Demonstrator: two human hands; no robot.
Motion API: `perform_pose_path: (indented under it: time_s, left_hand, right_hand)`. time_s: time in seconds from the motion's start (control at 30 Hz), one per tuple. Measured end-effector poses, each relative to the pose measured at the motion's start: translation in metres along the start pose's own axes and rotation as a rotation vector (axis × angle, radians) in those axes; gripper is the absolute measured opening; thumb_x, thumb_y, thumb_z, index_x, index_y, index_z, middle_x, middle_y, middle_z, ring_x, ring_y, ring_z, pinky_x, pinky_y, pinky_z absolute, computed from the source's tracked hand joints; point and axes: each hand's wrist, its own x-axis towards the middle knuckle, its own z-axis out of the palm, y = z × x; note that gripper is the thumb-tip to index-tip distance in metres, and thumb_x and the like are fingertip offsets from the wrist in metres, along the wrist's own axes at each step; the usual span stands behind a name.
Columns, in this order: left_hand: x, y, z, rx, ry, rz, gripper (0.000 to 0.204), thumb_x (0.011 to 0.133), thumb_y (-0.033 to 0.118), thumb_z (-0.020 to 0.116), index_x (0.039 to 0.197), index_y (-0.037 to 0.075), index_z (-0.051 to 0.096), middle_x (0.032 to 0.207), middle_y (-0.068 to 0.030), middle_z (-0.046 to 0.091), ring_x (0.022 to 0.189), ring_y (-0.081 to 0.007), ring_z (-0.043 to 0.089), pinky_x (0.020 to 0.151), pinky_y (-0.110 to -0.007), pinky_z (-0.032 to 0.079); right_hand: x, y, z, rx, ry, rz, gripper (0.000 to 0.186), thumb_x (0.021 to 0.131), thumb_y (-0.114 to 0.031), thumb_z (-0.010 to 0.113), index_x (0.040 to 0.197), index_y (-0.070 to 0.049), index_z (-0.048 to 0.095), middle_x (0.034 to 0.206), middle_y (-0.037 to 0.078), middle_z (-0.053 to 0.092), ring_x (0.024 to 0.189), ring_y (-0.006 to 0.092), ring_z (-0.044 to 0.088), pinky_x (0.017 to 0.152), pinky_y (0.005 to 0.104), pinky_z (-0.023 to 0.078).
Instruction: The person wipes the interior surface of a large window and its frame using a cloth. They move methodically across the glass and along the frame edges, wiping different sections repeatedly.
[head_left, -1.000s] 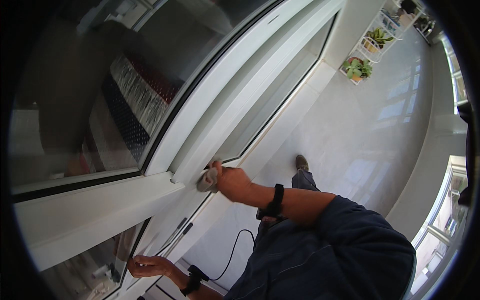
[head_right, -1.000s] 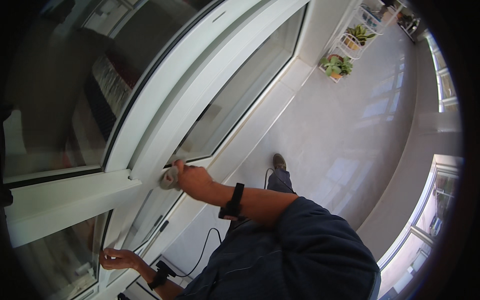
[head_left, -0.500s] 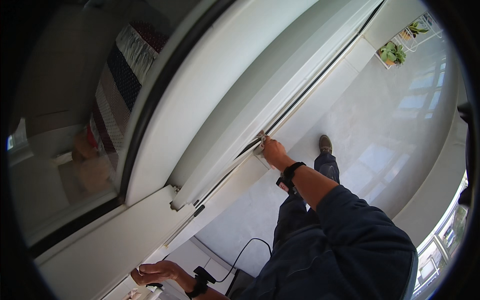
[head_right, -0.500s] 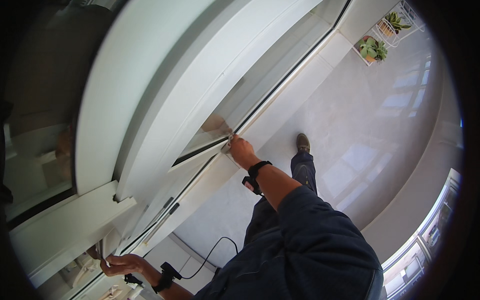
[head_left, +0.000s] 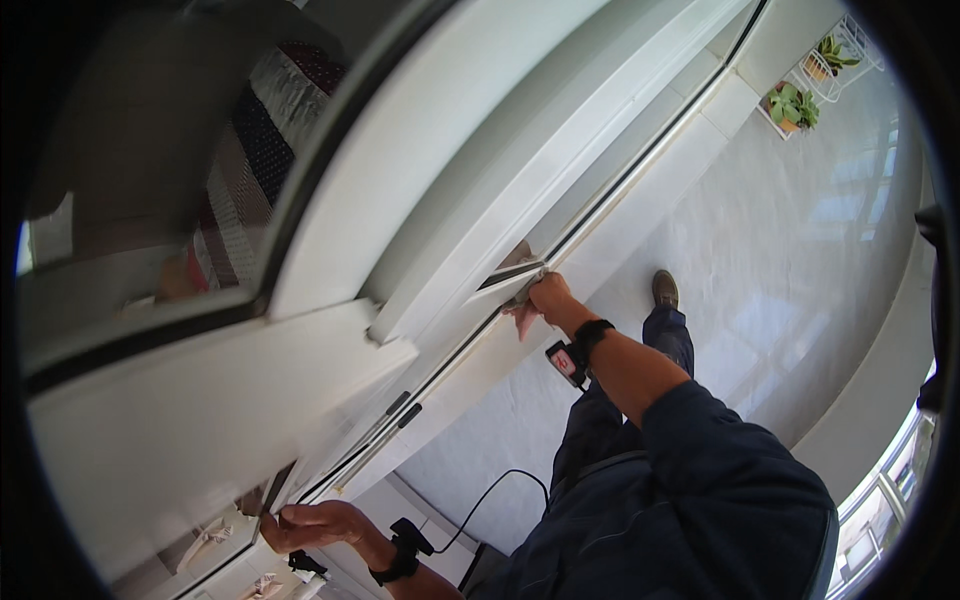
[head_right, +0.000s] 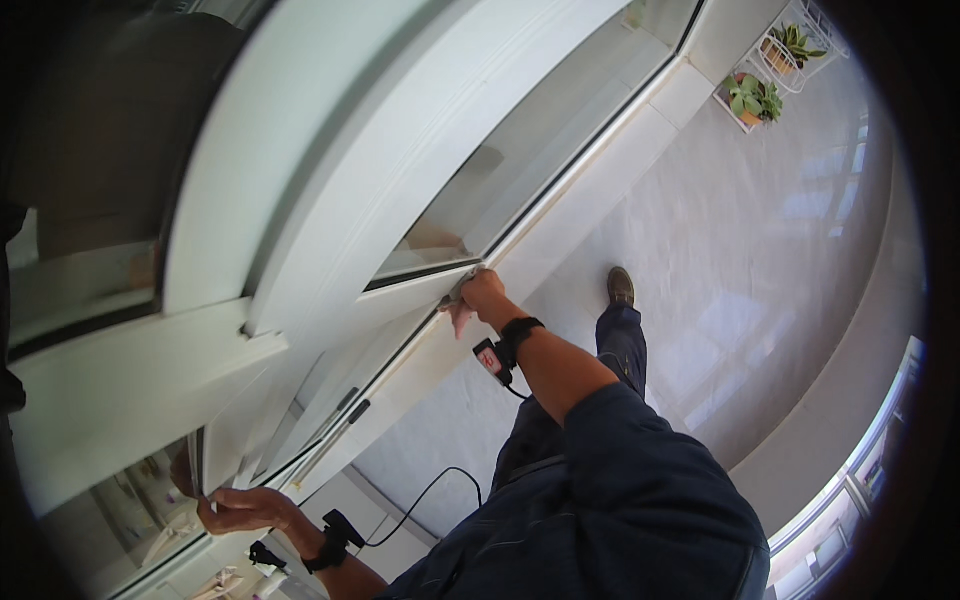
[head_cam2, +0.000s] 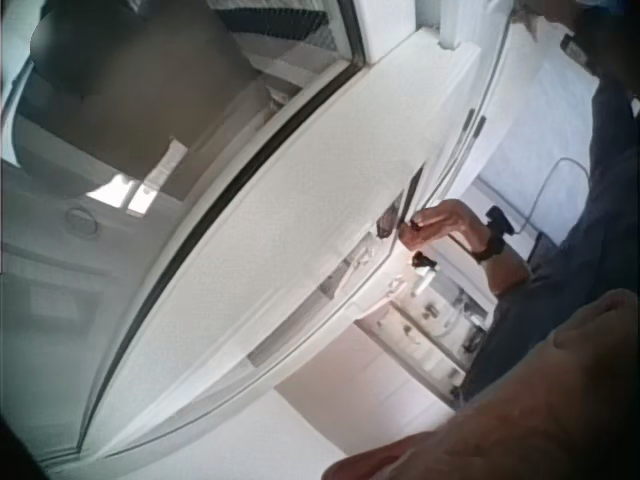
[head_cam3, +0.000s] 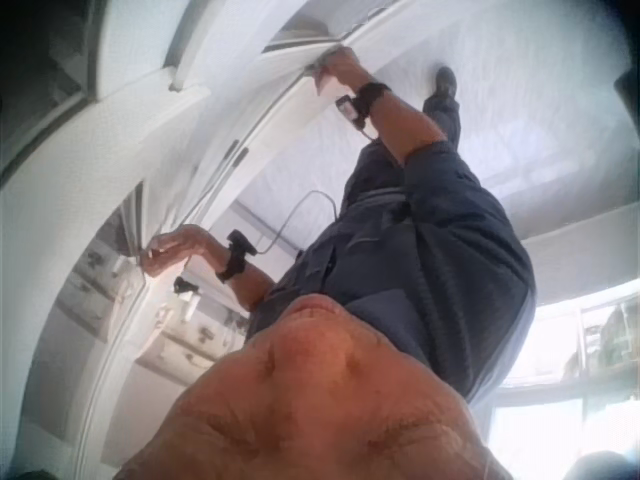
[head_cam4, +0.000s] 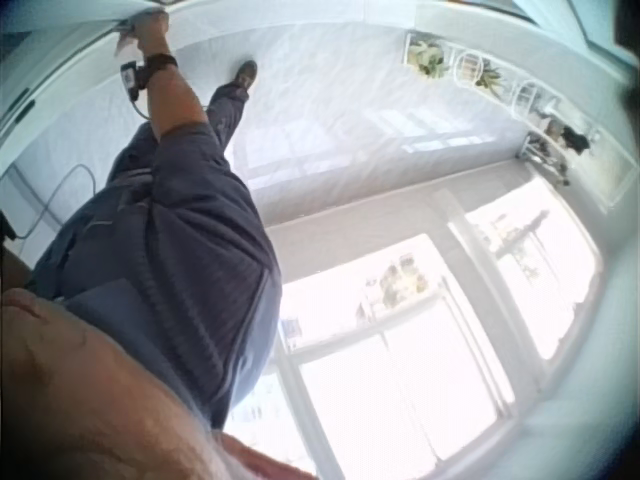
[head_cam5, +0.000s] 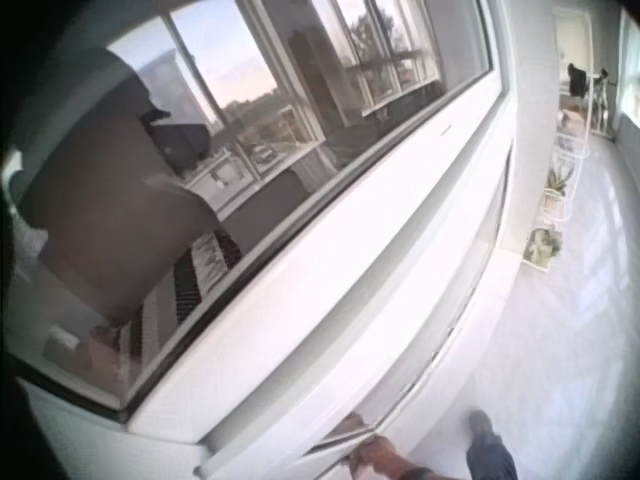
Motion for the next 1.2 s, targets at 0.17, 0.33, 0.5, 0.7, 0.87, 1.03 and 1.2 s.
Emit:
perform_pose_path:
  time_s: [0.17, 0.33, 0.5, 0.7, 0.87, 1.03, 1.2]
  left_hand:
    - [0.000, 0.004, 0.001, -0.097, 0.019, 0.049, 0.027, 0.104, 0.020, 0.048, 0.116, -0.005, 0.050, 0.117, -0.0172, 0.046, 0.098, -0.0264, 0.046, 0.080, -0.038, 0.043]
    - [0.001, 0.009, -0.002, -0.107, 0.013, 0.065, 0.035, 0.107, 0.027, 0.048, 0.122, -0.004, 0.051, 0.123, -0.0224, 0.047, 0.094, -0.0255, 0.046, 0.079, -0.036, 0.043]
    - [0.007, 0.017, 0.001, -0.181, 0.074, 0.084, 0.031, 0.106, 0.023, 0.050, 0.115, -0.007, 0.052, 0.117, -0.0196, 0.045, 0.110, -0.0312, 0.047, 0.089, -0.045, 0.043]
    - [0.009, 0.026, -0.001, -0.227, 0.109, 0.013, 0.029, 0.101, 0.018, 0.055, 0.116, -0.007, 0.054, 0.121, -0.0205, 0.045, 0.113, -0.0339, 0.047, 0.096, -0.047, 0.041]
    - [0.010, 0.028, -0.001, -0.287, 0.111, 0.002, 0.030, 0.101, 0.017, 0.057, 0.118, -0.008, 0.054, 0.123, -0.0227, 0.044, 0.114, -0.0371, 0.048, 0.097, -0.048, 0.043]
    - [0.006, 0.022, 0.000, -0.232, 0.108, 0.030, 0.029, 0.103, 0.017, 0.056, 0.119, -0.007, 0.055, 0.124, -0.0226, 0.046, 0.116, -0.0374, 0.048, 0.097, -0.049, 0.043]
    - [-0.001, 0.013, 0.006, -0.134, 0.091, 0.083, 0.030, 0.105, 0.020, 0.053, 0.120, -0.007, 0.053, 0.124, -0.0217, 0.046, 0.117, -0.0362, 0.047, 0.097, -0.049, 0.041]
  right_hand:
    - [-0.067, -0.023, 0.001, 0.708, -0.523, -0.194, 0.034, 0.082, 0.009, 0.038, 0.104, 0.020, 0.062, 0.088, 0.029, 0.072, 0.080, 0.0404, 0.074, 0.074, 0.0430, 0.062]
    - [-0.161, -0.095, -0.018, 0.667, -0.621, -0.252, 0.038, 0.086, 0.012, 0.036, 0.118, 0.020, 0.055, 0.095, 0.032, 0.070, 0.085, 0.0433, 0.073, 0.081, 0.0472, 0.063]
    - [-0.260, -0.157, -0.047, 0.663, -0.763, -0.359, 0.034, 0.095, 0.003, 0.043, 0.124, 0.016, 0.054, 0.110, 0.029, 0.068, 0.098, 0.0387, 0.072, 0.089, 0.0452, 0.061]
    - [-0.328, -0.199, -0.067, 0.610, -0.831, -0.540, 0.029, 0.096, -0.001, 0.049, 0.119, 0.014, 0.057, 0.111, 0.023, 0.068, 0.099, 0.0315, 0.071, 0.088, 0.0413, 0.060]
    - [-0.326, -0.192, -0.062, 0.563, -0.556, -0.609, 0.027, 0.095, -0.003, 0.055, 0.117, 0.012, 0.059, 0.109, 0.016, 0.067, 0.097, 0.0245, 0.069, 0.084, 0.0346, 0.059]
    - [-0.317, -0.194, -0.088, 0.546, -0.487, -0.650, 0.026, 0.100, -0.005, 0.052, 0.120, 0.009, 0.061, 0.114, 0.016, 0.068, 0.099, 0.0235, 0.069, 0.090, 0.0343, 0.055]
    - [-0.309, -0.209, -0.136, 0.049, -0.051, -0.837, 0.026, 0.092, -0.010, 0.063, 0.111, 0.007, 0.066, 0.102, 0.013, 0.072, 0.095, 0.0166, 0.067, 0.084, 0.0314, 0.055]
